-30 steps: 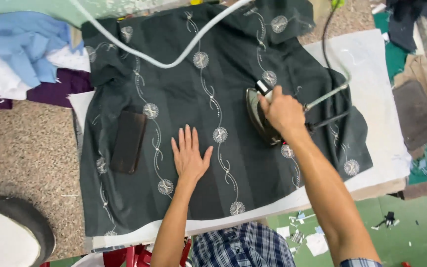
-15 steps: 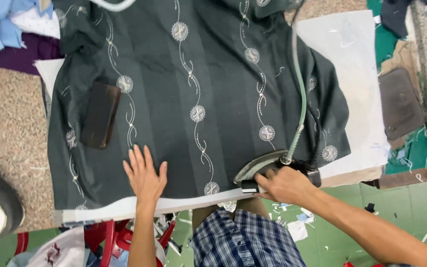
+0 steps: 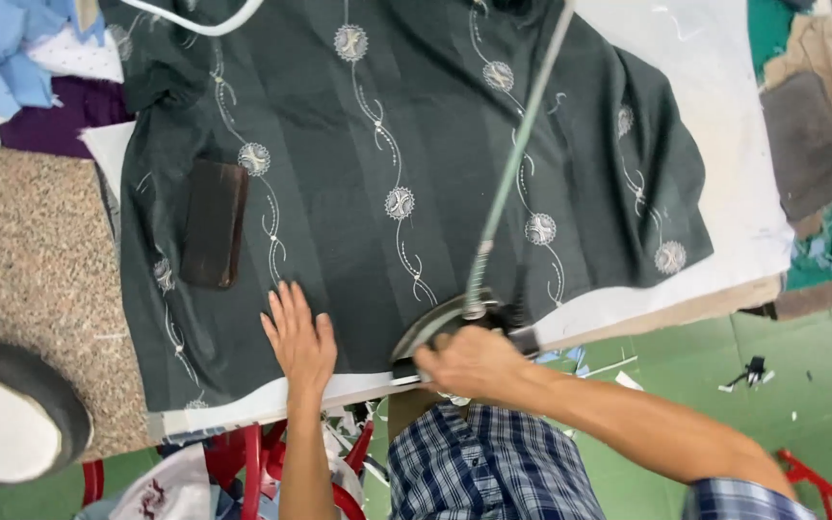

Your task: The person irons a dark patterned shirt on a white-covered ironing table. They repeatedly smooth the fabric, use a steam iron, and adjust the shirt's position to press different sections, including the body and sleeves. A small padded pressing block is used for detailed areas.

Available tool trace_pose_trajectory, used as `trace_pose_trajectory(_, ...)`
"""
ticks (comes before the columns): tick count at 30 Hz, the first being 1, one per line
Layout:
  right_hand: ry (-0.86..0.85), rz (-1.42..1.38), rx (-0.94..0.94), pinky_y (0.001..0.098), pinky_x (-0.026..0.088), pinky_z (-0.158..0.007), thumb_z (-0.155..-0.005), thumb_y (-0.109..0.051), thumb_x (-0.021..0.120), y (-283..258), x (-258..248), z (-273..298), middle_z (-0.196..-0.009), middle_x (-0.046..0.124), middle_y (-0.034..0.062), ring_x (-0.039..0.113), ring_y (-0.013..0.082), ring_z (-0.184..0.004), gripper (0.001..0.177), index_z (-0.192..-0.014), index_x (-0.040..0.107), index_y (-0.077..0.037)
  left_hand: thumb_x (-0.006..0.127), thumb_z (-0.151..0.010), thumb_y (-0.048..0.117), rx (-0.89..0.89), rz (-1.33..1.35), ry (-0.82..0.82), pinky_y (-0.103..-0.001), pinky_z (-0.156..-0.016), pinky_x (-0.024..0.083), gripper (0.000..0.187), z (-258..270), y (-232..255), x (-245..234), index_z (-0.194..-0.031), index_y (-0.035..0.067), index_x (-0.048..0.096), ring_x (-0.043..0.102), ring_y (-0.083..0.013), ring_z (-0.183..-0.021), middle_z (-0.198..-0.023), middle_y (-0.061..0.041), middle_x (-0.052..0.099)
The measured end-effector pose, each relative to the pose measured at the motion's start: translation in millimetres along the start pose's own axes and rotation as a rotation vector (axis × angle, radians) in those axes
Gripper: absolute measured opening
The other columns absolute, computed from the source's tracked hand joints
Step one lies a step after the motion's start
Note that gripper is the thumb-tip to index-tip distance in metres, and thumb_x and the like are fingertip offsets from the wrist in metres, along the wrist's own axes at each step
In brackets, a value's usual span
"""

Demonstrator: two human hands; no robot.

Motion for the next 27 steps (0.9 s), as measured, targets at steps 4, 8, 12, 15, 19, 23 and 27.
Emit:
trace_pose_trajectory(4,0.175,-0.023,0.027,0.0400,0.051,-0.045,-0.093,-0.047,0.063,-46,32,-54,-0.063,0.064,0.0123,0.066,0.0257,-0.050,0.043,-0.111,0.063,-0.007,0.038,-0.105,0.021,0.037,0.343,0.071,-0.056,-0.124,0.008,0.061,-12,-29,-20,-0.162,0.000,0.027,0.016,-0.0422,-0.155,-0.168,-0.026,0.022)
trace_pose_trajectory(8,0.347,-0.046,0.117,0.0445,0.052,-0.045,-0.091,-0.047,0.065,-69,17,-90,-0.063,0.061,0.0178,0.063,0.0302,-0.049,0.048,-0.109,0.062,-0.002,0.058,-0.105,0.015,0.161,0.219,0.308,-0.058,-0.123,0.013,0.063,-65,-34,-72,-0.159,-0.007,0.033,0.019,-0.0484,-0.152,-0.165,-0.031,0.025)
trace_pose_trajectory(12,0.221,-0.101,0.228,0.0432,0.051,-0.040,-0.098,-0.042,0.059,-45,8,-83,-0.063,0.063,0.0148,0.063,0.0273,-0.046,0.039,-0.108,0.061,-0.005,0.069,-0.105,0.028,0.155,0.056,0.354,-0.060,-0.122,0.010,0.071,-137,-42,-58,-0.157,-0.009,0.038,0.019,-0.0482,-0.151,-0.162,-0.034,0.027)
trace_pose_trajectory(15,0.306,-0.019,0.454,0.0444,0.052,-0.039,-0.094,-0.050,0.064,-5,-22,-61,-0.060,0.063,0.0125,0.067,0.0290,-0.045,0.041,-0.096,0.060,-0.009,0.074,-0.100,0.045,0.109,-0.113,0.319,-0.066,-0.117,0.011,0.085,-164,-47,-37,-0.159,-0.005,0.040,0.022,-0.0516,-0.149,-0.162,-0.035,0.025)
trace_pose_trajectory(19,0.220,-0.103,0.912,0.0501,0.059,-0.058,-0.099,-0.052,0.055,77,-65,-5,-0.069,0.069,0.0173,0.074,0.0364,-0.063,0.044,-0.094,0.058,-0.009,0.063,-0.103,0.051,0.134,-0.154,0.314,-0.064,-0.116,0.018,0.075,-155,-38,-35,-0.156,-0.001,0.048,0.029,-0.0483,-0.148,-0.160,-0.031,0.035)
trace_pose_trajectory(23,0.111,-0.244,1.274,0.0570,0.059,-0.074,-0.104,-0.060,0.041,151,-28,65,-0.083,0.072,0.0229,0.076,0.0449,-0.081,0.054,-0.107,0.051,-0.007,0.071,-0.097,0.034,0.339,0.021,0.234,-0.065,-0.115,0.025,0.066,-126,3,-43,-0.151,0.000,0.054,0.035,-0.0502,-0.145,-0.158,-0.029,0.042)
trace_pose_trajectory(27,0.128,-0.295,1.345,0.0570,0.058,-0.075,-0.103,-0.063,0.040,163,-29,100,-0.087,0.072,0.0236,0.075,0.0464,-0.084,0.056,-0.112,0.047,-0.009,0.074,-0.092,0.019,0.448,0.107,0.066,-0.056,-0.119,0.030,0.065,-99,44,-50,-0.153,0.009,0.052,0.037,-0.0446,-0.146,-0.162,-0.022,0.038)
Point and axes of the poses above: each hand's wrist, its own z-axis away from the middle knuckle, its own x-axis out of the palm, y = z × x, the point moved 8 cm from there along -z, towards the middle knuckle
